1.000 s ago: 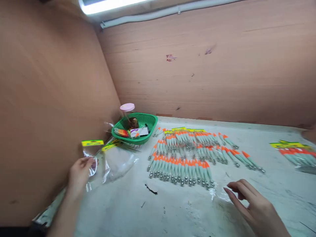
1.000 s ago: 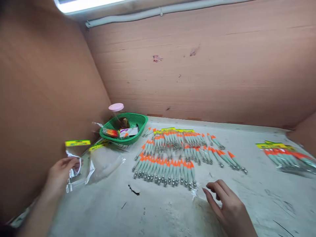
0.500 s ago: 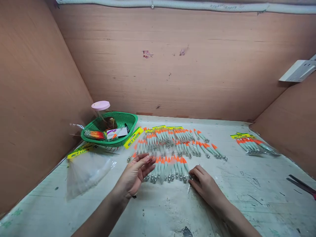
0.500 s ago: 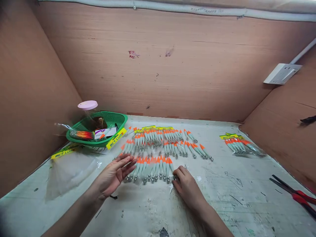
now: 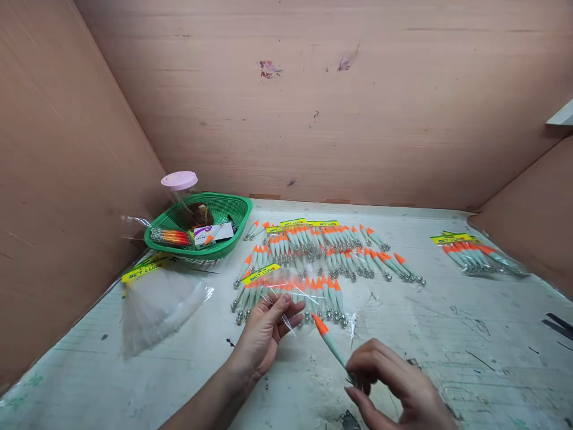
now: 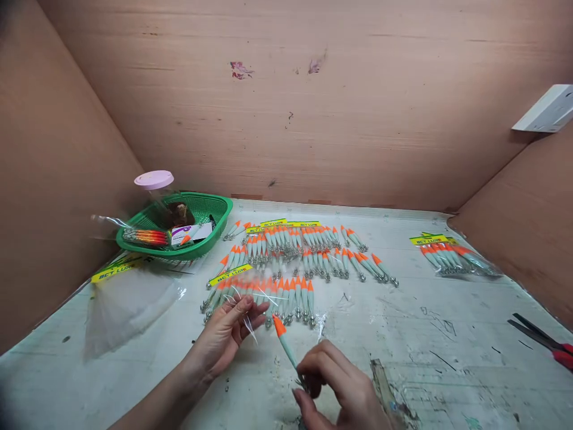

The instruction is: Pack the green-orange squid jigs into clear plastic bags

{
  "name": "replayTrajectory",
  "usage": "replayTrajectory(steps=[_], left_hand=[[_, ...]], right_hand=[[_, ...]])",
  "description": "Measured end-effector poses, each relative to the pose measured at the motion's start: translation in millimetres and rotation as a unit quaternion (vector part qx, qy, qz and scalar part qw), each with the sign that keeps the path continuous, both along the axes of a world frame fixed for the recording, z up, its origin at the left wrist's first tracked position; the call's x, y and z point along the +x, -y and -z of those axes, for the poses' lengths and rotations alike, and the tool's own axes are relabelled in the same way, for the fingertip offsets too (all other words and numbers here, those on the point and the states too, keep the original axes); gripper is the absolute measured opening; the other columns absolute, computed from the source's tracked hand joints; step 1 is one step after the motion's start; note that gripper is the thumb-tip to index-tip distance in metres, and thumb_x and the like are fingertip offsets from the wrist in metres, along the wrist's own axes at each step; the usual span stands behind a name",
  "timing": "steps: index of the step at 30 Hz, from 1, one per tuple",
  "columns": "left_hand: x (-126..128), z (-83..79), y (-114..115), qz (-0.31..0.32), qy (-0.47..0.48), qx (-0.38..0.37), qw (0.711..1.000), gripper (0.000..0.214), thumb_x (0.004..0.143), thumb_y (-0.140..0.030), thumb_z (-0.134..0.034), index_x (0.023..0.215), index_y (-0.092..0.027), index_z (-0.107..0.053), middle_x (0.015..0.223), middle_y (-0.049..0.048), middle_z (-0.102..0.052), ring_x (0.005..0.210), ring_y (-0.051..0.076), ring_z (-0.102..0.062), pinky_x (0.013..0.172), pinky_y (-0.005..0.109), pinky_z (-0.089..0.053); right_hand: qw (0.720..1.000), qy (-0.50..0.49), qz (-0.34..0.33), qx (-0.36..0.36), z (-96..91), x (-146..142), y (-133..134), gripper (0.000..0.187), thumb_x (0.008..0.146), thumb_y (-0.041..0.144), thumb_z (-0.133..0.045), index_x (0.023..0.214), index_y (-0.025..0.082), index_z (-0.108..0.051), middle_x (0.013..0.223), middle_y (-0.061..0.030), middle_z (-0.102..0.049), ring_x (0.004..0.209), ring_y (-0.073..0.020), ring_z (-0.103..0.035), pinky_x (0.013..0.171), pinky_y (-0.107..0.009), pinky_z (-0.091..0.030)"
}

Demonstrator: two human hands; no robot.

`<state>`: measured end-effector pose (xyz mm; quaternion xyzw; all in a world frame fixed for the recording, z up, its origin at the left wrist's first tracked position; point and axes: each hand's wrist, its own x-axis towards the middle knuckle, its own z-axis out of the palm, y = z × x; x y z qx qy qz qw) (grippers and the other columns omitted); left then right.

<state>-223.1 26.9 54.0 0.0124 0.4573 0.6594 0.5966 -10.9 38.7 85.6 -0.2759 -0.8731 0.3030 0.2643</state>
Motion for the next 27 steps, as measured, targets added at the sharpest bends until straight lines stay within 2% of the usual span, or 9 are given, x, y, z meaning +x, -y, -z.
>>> replayTrajectory(steps=[3, 5, 9, 13, 19, 24, 27], left_hand=[[3.8, 1.7, 5.9, 0.037, 0.000, 0.030, 0.999, 0.029, 0.060, -0.019, -0.082, 0.072, -0.015, -0.055, 0.069, 0.0008, -0.067, 0.073, 0.017, -0.069, 0.069, 0.028, -0.057], [6.6, 0.8, 9.6, 0.067, -0.007, 0.054, 0.996, 0.031, 0.061, -0.021, -0.082, 0.080, -0.016, -0.058, 0.074, 0.0008, -0.069, 0.070, 0.015, -0.068, 0.069, 0.027, -0.057], [12.2, -4.1, 14.6, 0.120, 0.026, 0.107, 0.987, 0.034, 0.073, -0.030, -0.073, 0.101, -0.018, -0.058, 0.104, 0.0068, -0.069, 0.082, 0.020, -0.069, 0.075, 0.034, -0.056], [14.3, -6.9, 16.3, 0.132, 0.062, 0.119, 0.982, 0.031, 0.083, -0.035, -0.061, 0.108, -0.016, -0.057, 0.123, 0.0146, -0.060, 0.087, 0.026, -0.069, 0.078, 0.041, -0.055], [9.7, -9.7, 15.6, 0.138, 0.088, 0.118, 0.979, 0.045, 0.087, -0.033, -0.053, 0.129, -0.017, -0.046, 0.125, 0.0189, -0.058, 0.093, 0.031, -0.068, 0.082, 0.048, -0.052], [11.6, -6.1, 17.0, 0.168, 0.105, 0.123, 0.972, 0.041, 0.089, -0.032, -0.050, 0.125, -0.012, -0.051, 0.118, 0.0180, -0.063, 0.093, 0.031, -0.067, 0.083, 0.048, -0.051], [16.0, -2.6, 19.1, 0.166, 0.120, 0.143, 0.968, 0.036, 0.090, -0.028, -0.050, 0.120, -0.010, -0.055, 0.115, 0.0171, -0.065, 0.101, 0.027, -0.064, 0.093, 0.044, -0.046]], right_hand=[[0.999, -0.027, 0.016, 0.030, 9.1, -16.9, -2.8, 0.009, 0.084, 0.011, -0.052, 0.087, 0.019, -0.053, 0.074, -0.0017, -0.054, 0.065, -0.0120, -0.056, 0.059, -0.022, -0.050], [0.996, -0.053, 0.034, 0.057, 14.1, -25.3, -4.7, 0.013, 0.085, 0.010, -0.051, 0.093, 0.018, -0.055, 0.080, -0.0037, -0.056, 0.069, -0.0123, -0.057, 0.061, -0.023, -0.051], [0.982, -0.109, 0.065, 0.142, 19.4, -41.2, -4.6, 0.026, 0.084, 0.005, -0.049, 0.106, 0.017, -0.058, 0.091, -0.0078, -0.060, 0.080, -0.0148, -0.061, 0.067, -0.024, -0.054], [0.969, -0.149, 0.083, 0.179, 20.7, -50.9, -2.5, 0.032, 0.083, 0.003, -0.052, 0.110, 0.018, -0.059, 0.087, -0.0071, -0.063, 0.079, -0.0168, -0.062, 0.066, -0.027, -0.055], [0.969, -0.136, 0.086, 0.189, 14.6, -42.9, -10.5, 0.038, 0.084, 0.004, -0.052, 0.116, 0.022, -0.057, 0.089, -0.0064, -0.067, 0.080, -0.0181, -0.060, 0.066, -0.032, -0.055], [0.964, -0.099, 0.023, 0.247, 18.6, -37.9, -20.2, 0.051, 0.083, -0.001, -0.050, 0.130, 0.020, -0.049, 0.110, -0.0103, -0.066, 0.089, -0.0199, -0.059, 0.072, -0.036, -0.054], [0.959, -0.118, 0.019, 0.256, 24.1, -43.8, -19.5, 0.054, 0.082, -0.002, -0.053, 0.132, 0.018, -0.047, 0.109, -0.0107, -0.066, 0.095, -0.0211, -0.060, 0.076, -0.037, -0.054]])
